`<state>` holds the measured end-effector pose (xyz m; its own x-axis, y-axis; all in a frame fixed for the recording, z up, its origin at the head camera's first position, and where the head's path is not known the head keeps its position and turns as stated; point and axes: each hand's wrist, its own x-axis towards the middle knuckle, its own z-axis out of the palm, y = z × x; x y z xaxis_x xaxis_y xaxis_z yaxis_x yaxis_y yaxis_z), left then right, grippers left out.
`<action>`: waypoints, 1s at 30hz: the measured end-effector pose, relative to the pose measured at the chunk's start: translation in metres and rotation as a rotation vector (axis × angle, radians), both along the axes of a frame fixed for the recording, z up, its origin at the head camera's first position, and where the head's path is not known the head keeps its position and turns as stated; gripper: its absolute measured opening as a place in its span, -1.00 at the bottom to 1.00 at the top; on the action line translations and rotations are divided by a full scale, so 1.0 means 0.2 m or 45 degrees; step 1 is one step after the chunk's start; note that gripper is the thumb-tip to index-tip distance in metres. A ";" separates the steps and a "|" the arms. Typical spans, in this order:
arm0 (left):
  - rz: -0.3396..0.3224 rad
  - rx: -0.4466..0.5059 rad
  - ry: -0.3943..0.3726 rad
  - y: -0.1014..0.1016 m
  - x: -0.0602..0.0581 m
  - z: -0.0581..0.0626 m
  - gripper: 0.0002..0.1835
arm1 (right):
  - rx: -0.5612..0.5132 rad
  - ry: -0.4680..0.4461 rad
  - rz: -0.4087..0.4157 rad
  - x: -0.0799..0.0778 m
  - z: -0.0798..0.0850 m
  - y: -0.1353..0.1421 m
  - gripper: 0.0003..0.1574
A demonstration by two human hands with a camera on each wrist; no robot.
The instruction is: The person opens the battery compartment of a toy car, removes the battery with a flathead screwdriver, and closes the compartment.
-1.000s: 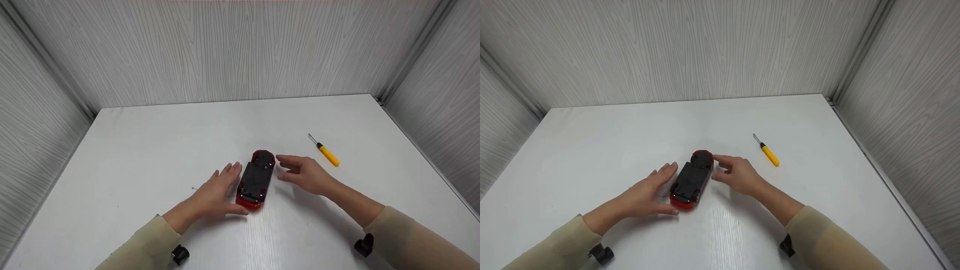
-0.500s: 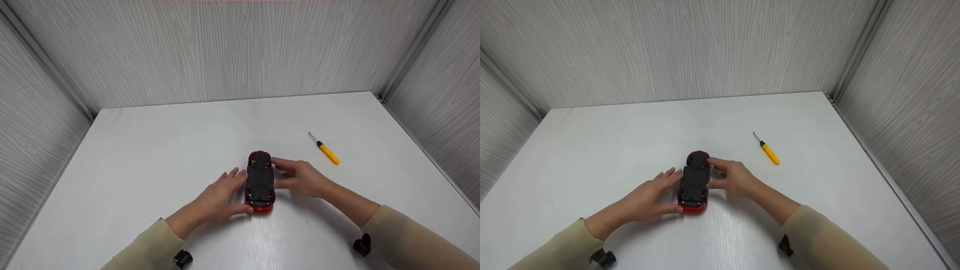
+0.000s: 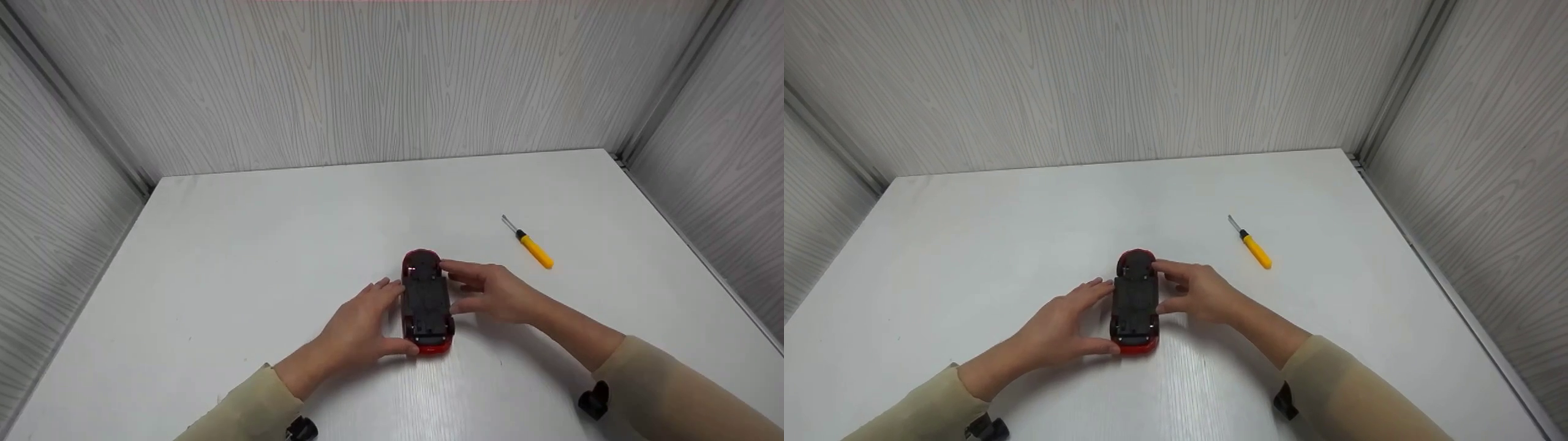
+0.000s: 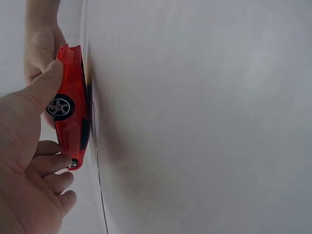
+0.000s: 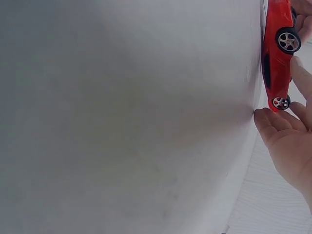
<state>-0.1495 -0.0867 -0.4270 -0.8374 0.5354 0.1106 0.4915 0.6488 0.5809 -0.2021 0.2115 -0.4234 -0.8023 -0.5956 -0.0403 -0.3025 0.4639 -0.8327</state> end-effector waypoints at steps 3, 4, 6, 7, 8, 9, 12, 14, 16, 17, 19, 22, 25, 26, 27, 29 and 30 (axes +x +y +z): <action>0.009 0.025 -0.031 0.00 -0.01 -0.01 0.14 | 0.030 -0.015 -0.013 0.00 0.00 0.00 -0.01; 0.003 0.037 -0.040 0.00 -0.01 -0.01 0.15 | 0.032 -0.016 -0.010 0.00 0.00 0.00 -0.01; -0.014 0.060 -0.056 -0.01 -0.02 -0.01 0.17 | 0.034 -0.017 -0.005 0.00 0.00 0.01 -0.02; -0.022 0.071 -0.062 -0.01 -0.02 -0.01 0.18 | 0.027 -0.018 -0.001 0.00 -0.01 0.01 -0.02; -0.030 0.081 -0.065 -0.01 -0.02 -0.01 0.19 | 0.019 -0.017 0.004 0.00 -0.01 0.01 -0.03; -0.036 0.087 -0.069 -0.01 -0.02 -0.01 0.20 | 0.013 -0.017 0.009 0.00 -0.01 0.01 -0.03; -0.046 0.102 -0.072 -0.01 -0.03 -0.01 0.22 | 0.000 -0.023 0.014 0.00 -0.01 0.01 -0.04; -0.045 0.103 -0.067 -0.01 -0.03 -0.01 0.23 | -0.001 -0.031 0.009 -0.01 0.00 0.01 -0.04; -0.042 0.104 -0.060 -0.01 -0.04 -0.01 0.22 | 0.004 -0.042 0.002 -0.01 0.01 0.00 -0.05; -0.040 0.104 -0.058 -0.01 -0.04 -0.01 0.21 | 0.008 -0.045 -0.002 -0.01 0.01 0.00 -0.05; -0.034 0.105 -0.058 -0.01 -0.04 -0.01 0.20 | 0.028 -0.049 -0.007 -0.01 0.02 -0.01 -0.05; -0.028 0.112 -0.060 -0.01 -0.04 0.00 0.19 | 0.044 -0.044 0.006 -0.02 0.02 -0.01 -0.06; -0.028 0.111 -0.053 -0.01 -0.04 -0.01 0.20 | 0.027 -0.044 0.035 -0.02 0.02 -0.01 -0.05; -0.030 0.110 -0.050 -0.01 -0.04 -0.01 0.21 | 0.020 -0.044 0.045 -0.02 0.02 -0.01 -0.05; -0.031 0.107 -0.046 -0.01 -0.04 -0.01 0.22 | 0.017 -0.045 0.054 -0.02 0.02 -0.01 -0.05; -0.031 0.104 -0.045 -0.01 -0.04 -0.01 0.24 | 0.017 -0.048 0.064 -0.03 0.02 -0.01 -0.07; -0.026 0.100 -0.050 -0.01 -0.04 -0.01 0.25 | 0.019 -0.049 0.067 -0.03 0.02 -0.01 -0.07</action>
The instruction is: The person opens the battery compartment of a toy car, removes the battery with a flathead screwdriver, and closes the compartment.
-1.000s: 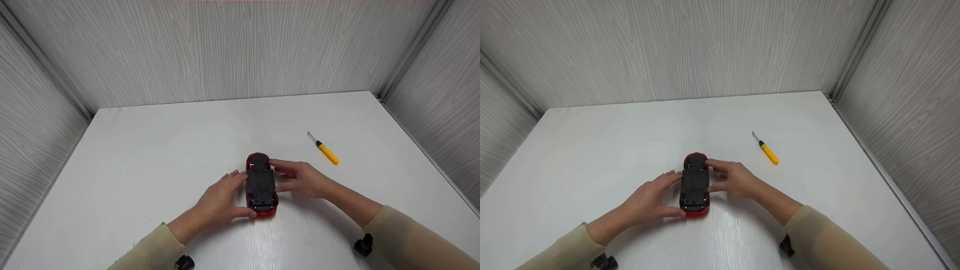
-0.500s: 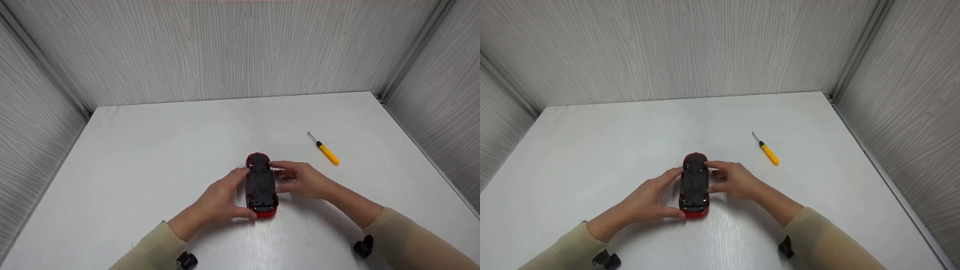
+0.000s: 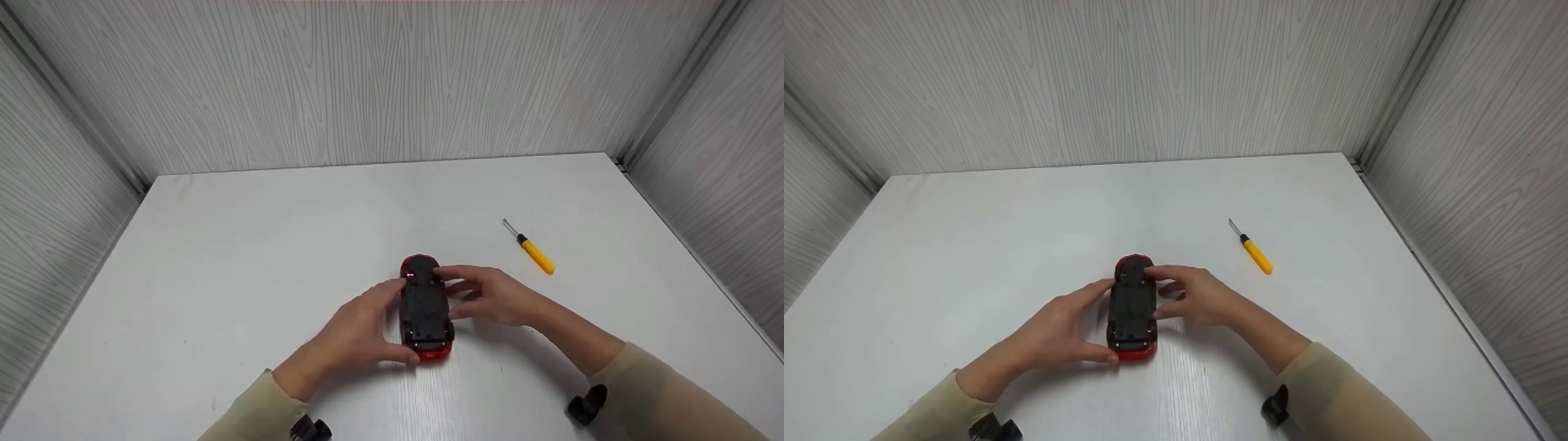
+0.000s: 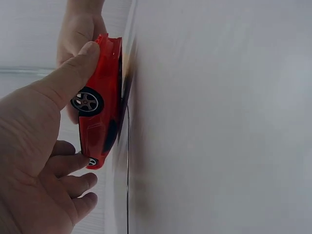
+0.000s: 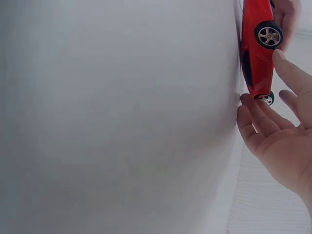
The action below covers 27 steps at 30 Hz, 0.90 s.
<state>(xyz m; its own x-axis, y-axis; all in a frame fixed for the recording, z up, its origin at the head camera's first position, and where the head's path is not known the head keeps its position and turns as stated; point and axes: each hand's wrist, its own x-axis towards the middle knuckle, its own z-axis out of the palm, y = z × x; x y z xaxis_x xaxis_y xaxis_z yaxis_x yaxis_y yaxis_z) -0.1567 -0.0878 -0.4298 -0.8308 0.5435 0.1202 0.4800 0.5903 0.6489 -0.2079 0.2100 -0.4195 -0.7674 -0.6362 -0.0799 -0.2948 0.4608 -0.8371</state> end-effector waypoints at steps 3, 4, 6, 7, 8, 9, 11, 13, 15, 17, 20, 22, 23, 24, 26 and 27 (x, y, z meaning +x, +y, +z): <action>0.018 -0.003 -0.005 0.00 0.01 0.00 0.27 | 0.014 -0.006 0.002 0.00 0.00 0.00 -0.09; 0.024 -0.002 -0.005 0.00 0.01 0.00 0.26 | 0.014 -0.008 0.003 -0.01 -0.01 0.00 -0.09; 0.032 -0.003 -0.005 0.00 0.02 0.00 0.26 | 0.020 -0.011 0.006 -0.01 0.00 0.00 -0.09; 0.033 -0.002 -0.003 0.00 0.02 0.00 0.27 | 0.025 -0.009 0.006 -0.01 0.00 0.00 -0.09; 0.034 -0.002 -0.002 0.00 0.02 0.00 0.27 | 0.027 -0.008 0.008 -0.01 0.00 0.00 -0.09; 0.036 -0.001 -0.001 0.00 0.02 0.00 0.27 | 0.027 -0.004 0.010 -0.01 0.00 0.00 -0.09; 0.046 0.001 -0.006 0.01 0.03 0.00 0.28 | 0.024 0.001 0.013 -0.01 0.00 0.00 -0.10; 0.057 0.003 -0.013 0.01 0.03 0.00 0.28 | 0.020 0.004 0.014 -0.01 0.00 0.00 -0.11; 0.064 0.010 -0.019 0.01 0.03 -0.01 0.27 | 0.016 -0.002 0.013 -0.01 0.00 0.00 -0.12; 0.067 0.016 -0.029 0.02 0.03 -0.01 0.26 | 0.004 -0.012 0.015 -0.02 -0.01 0.00 -0.16; 0.064 0.028 -0.035 0.02 0.03 -0.02 0.25 | -0.024 -0.033 0.013 -0.02 -0.02 0.01 -0.23; 0.062 0.035 -0.033 0.02 0.03 -0.02 0.24 | -0.054 -0.043 0.014 -0.03 -0.02 0.01 -0.27; 0.060 0.041 -0.025 0.02 0.03 -0.03 0.24 | -0.067 -0.048 0.014 -0.03 -0.03 0.01 -0.28; 0.058 0.049 -0.015 0.03 0.03 -0.03 0.23 | -0.069 -0.046 0.012 -0.03 -0.03 0.01 -0.29; 0.054 0.062 0.002 0.03 0.03 -0.03 0.22 | -0.069 -0.033 0.006 -0.04 -0.03 0.01 -0.30; 0.052 0.066 0.011 0.03 0.03 -0.03 0.22 | -0.069 -0.022 0.006 -0.04 -0.04 0.01 -0.31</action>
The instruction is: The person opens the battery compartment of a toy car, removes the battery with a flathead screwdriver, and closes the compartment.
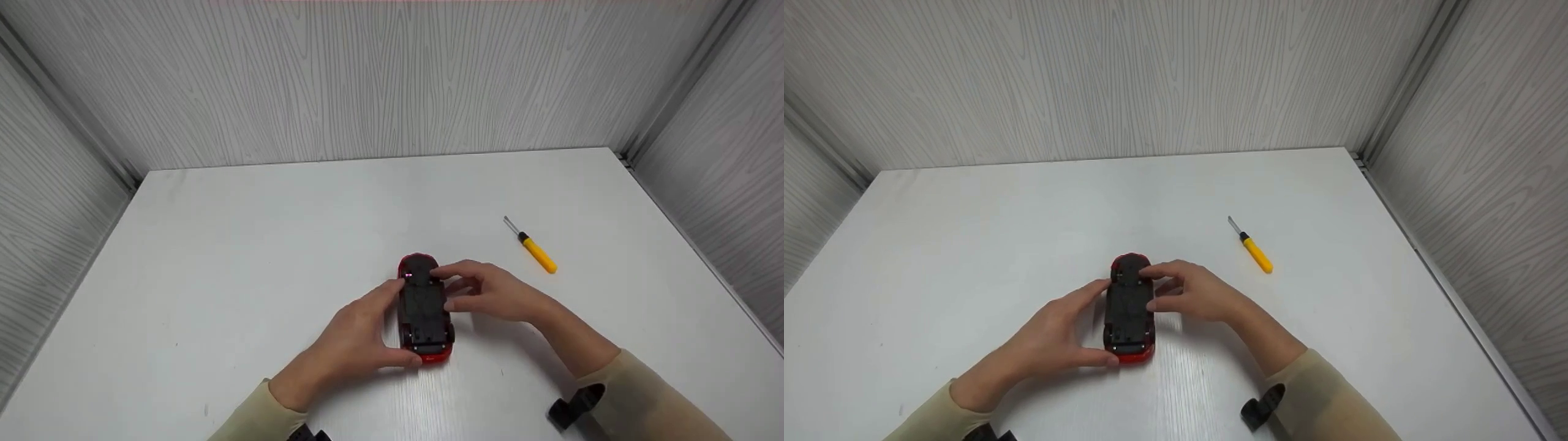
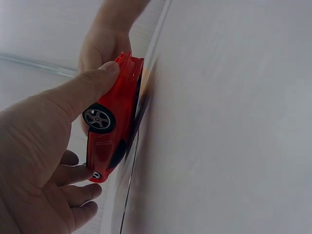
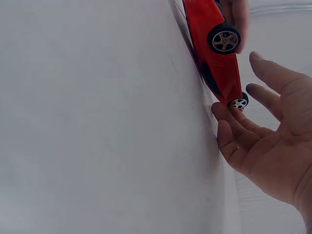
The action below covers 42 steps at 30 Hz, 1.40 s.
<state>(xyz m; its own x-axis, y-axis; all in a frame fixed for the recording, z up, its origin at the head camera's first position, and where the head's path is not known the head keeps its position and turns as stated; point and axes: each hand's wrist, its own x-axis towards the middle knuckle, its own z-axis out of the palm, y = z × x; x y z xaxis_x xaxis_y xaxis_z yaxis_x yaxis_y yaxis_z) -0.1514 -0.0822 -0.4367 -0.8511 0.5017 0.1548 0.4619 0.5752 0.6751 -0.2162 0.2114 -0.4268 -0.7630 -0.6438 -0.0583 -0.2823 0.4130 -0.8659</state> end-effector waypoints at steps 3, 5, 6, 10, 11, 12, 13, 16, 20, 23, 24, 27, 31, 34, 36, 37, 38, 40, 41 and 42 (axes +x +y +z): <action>-0.003 0.007 0.010 0.00 0.00 0.00 0.21 | 0.026 0.039 -0.011 0.00 -0.01 -0.01 -0.32; -0.005 0.007 0.012 0.00 0.00 0.00 0.21 | 0.043 0.055 -0.022 -0.01 -0.01 -0.01 -0.34; -0.007 0.007 0.013 0.00 0.00 0.01 0.21 | 0.048 0.058 -0.025 -0.01 -0.01 -0.01 -0.34; -0.011 0.009 0.012 0.00 0.01 0.01 0.21 | 0.062 0.047 -0.041 -0.01 -0.01 -0.01 -0.36; -0.011 0.010 0.010 0.00 0.01 0.01 0.21 | 0.065 0.044 -0.042 -0.01 -0.01 -0.01 -0.36; -0.009 0.010 0.006 0.00 0.01 0.01 0.21 | 0.068 0.042 -0.044 -0.01 -0.01 -0.02 -0.37; -0.009 0.011 0.001 0.00 0.01 0.01 0.20 | 0.074 0.044 -0.046 -0.01 -0.01 -0.02 -0.37; -0.008 0.019 -0.009 0.00 0.01 0.00 0.21 | 0.089 0.051 -0.047 -0.01 -0.01 -0.02 -0.38; -0.015 0.032 -0.009 0.00 0.00 0.00 0.21 | 0.101 0.056 -0.046 -0.01 -0.02 -0.02 -0.39; -0.022 0.027 -0.001 0.00 0.00 -0.01 0.21 | 0.113 0.054 -0.053 -0.01 -0.01 -0.02 -0.39; -0.022 0.022 -0.001 0.00 0.00 -0.01 0.21 | 0.113 0.058 -0.051 0.00 -0.01 -0.02 -0.40; -0.018 0.007 -0.006 0.00 -0.01 -0.01 0.22 | 0.107 0.052 -0.054 -0.01 -0.01 -0.02 -0.40; -0.006 -0.011 -0.020 -0.01 -0.01 -0.01 0.24 | 0.091 0.047 -0.048 -0.01 -0.02 -0.02 -0.39; -0.008 -0.011 -0.021 -0.01 0.00 -0.01 0.25 | 0.092 0.052 -0.041 -0.01 -0.02 -0.02 -0.39; -0.011 -0.002 -0.025 -0.01 0.00 -0.01 0.25 | 0.092 0.054 -0.036 -0.01 -0.03 -0.02 -0.39; -0.012 0.003 -0.028 -0.01 0.00 -0.01 0.24 | 0.092 0.055 -0.034 -0.01 -0.03 -0.02 -0.39; -0.011 0.004 -0.031 -0.01 0.00 -0.01 0.24 | 0.093 0.055 -0.032 -0.02 -0.03 -0.02 -0.40; -0.008 0.000 -0.041 0.00 0.00 -0.01 0.25 | 0.091 0.053 -0.032 -0.02 -0.03 -0.02 -0.40; -0.005 -0.005 -0.049 0.00 0.00 -0.01 0.25 | 0.090 0.048 -0.033 -0.02 -0.03 -0.02 -0.40; -0.002 -0.011 -0.057 0.00 0.00 -0.01 0.26 | 0.089 0.044 -0.035 -0.01 -0.03 -0.02 -0.40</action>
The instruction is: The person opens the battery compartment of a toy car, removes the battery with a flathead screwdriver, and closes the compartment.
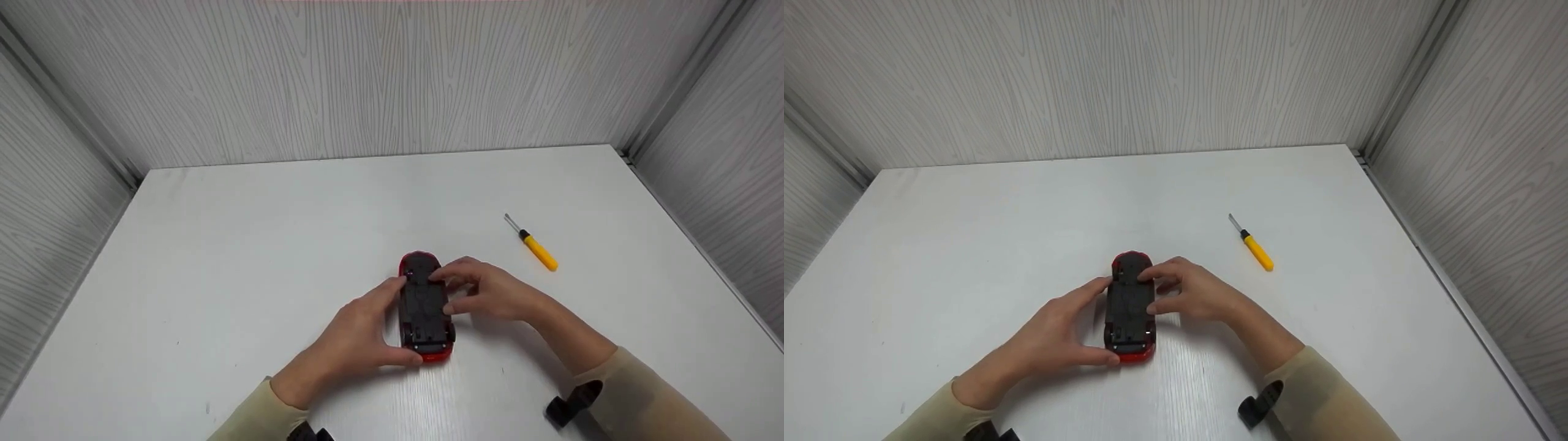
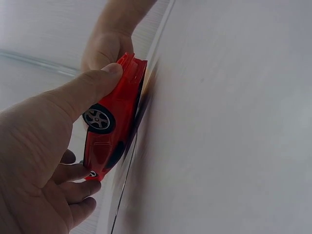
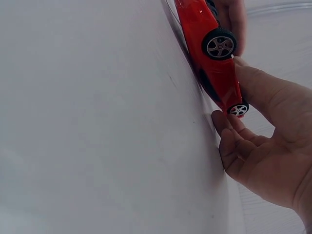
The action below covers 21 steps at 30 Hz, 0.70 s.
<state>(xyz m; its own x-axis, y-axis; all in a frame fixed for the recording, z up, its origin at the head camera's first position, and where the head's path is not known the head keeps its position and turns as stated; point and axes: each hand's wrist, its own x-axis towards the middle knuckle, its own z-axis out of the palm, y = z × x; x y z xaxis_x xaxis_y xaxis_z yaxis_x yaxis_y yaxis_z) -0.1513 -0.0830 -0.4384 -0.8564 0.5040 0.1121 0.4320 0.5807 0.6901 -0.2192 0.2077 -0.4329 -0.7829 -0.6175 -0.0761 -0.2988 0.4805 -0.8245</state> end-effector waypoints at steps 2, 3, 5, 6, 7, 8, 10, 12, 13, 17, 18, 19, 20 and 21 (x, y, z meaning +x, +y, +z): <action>0.005 -0.010 -0.013 0.00 0.00 0.00 0.27 | -0.001 -0.008 -0.004 0.00 0.00 0.00 -0.40; 0.007 -0.012 -0.019 0.00 0.00 0.00 0.27 | -0.003 -0.012 -0.005 0.00 0.00 0.00 -0.40; 0.007 -0.011 -0.024 0.00 0.00 0.00 0.27 | -0.002 -0.015 -0.006 0.00 0.01 0.00 -0.40; 0.007 -0.008 -0.024 0.00 0.00 0.00 0.27 | 0.001 -0.013 -0.006 0.00 0.01 0.00 -0.40; 0.006 -0.005 -0.024 0.00 0.00 0.00 0.27 | 0.004 -0.013 -0.006 0.00 0.01 0.00 -0.40; 0.007 -0.004 -0.023 0.00 0.00 0.00 0.27 | 0.009 -0.010 -0.006 0.00 0.01 0.00 -0.40; 0.007 -0.007 -0.022 0.00 0.00 0.00 0.26 | 0.015 -0.007 -0.007 0.00 0.01 0.00 -0.41; 0.008 -0.011 -0.022 0.00 0.00 0.00 0.26 | 0.021 -0.004 -0.008 0.00 0.01 0.00 -0.41; 0.007 -0.012 -0.020 0.00 0.00 0.00 0.26 | 0.015 -0.009 -0.006 0.00 0.01 0.00 -0.40; 0.001 -0.009 -0.003 0.00 0.00 0.01 0.25 | -0.008 -0.017 0.003 0.00 0.01 0.00 -0.38; -0.001 -0.008 0.002 0.00 0.00 0.00 0.26 | -0.013 -0.019 0.004 0.00 0.01 0.00 -0.38; -0.001 -0.008 0.005 0.00 0.00 0.00 0.26 | -0.016 -0.021 0.005 0.00 0.01 0.00 -0.38; 0.000 -0.008 0.004 0.00 0.00 0.00 0.26 | -0.013 -0.018 0.004 0.01 0.01 0.00 -0.38; 0.001 -0.007 0.004 0.00 0.00 0.00 0.26 | -0.011 -0.018 0.004 0.01 0.01 0.00 -0.38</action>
